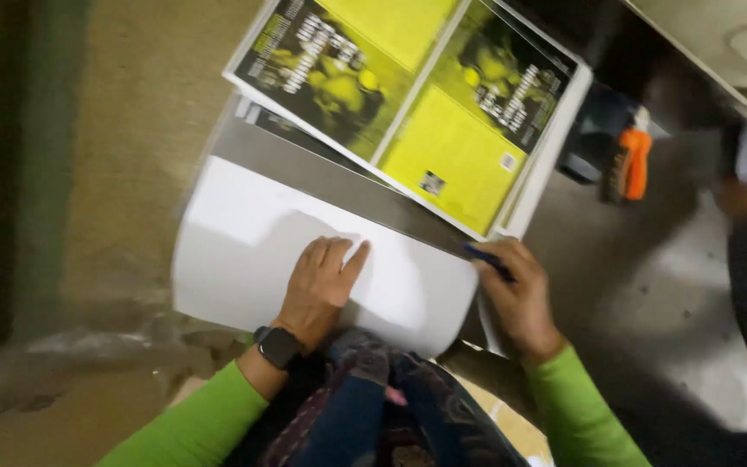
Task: Aligning and trimming printed sheets of paper using a hand tool on a production table
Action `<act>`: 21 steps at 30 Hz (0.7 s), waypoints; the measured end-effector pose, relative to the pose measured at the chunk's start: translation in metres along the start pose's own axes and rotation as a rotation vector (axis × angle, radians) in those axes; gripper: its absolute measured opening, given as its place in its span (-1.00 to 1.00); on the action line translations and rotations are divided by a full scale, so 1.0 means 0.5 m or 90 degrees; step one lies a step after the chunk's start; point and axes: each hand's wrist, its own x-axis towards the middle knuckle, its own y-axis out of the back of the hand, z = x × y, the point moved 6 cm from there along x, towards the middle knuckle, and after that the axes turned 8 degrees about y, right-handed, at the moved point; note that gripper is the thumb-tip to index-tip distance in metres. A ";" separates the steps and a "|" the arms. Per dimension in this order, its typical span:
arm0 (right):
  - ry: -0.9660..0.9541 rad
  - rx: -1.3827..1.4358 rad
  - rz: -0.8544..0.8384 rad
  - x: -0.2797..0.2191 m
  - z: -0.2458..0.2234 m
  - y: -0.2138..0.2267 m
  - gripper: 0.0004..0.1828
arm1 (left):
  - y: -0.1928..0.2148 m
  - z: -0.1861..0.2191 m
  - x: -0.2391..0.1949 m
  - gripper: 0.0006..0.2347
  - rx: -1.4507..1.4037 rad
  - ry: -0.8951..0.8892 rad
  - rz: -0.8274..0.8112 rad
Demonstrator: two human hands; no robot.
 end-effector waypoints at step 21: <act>0.010 -0.152 -0.320 0.290 -0.163 -0.383 -0.78 | 0.084 -0.162 -0.040 -0.21 -0.122 0.389 0.091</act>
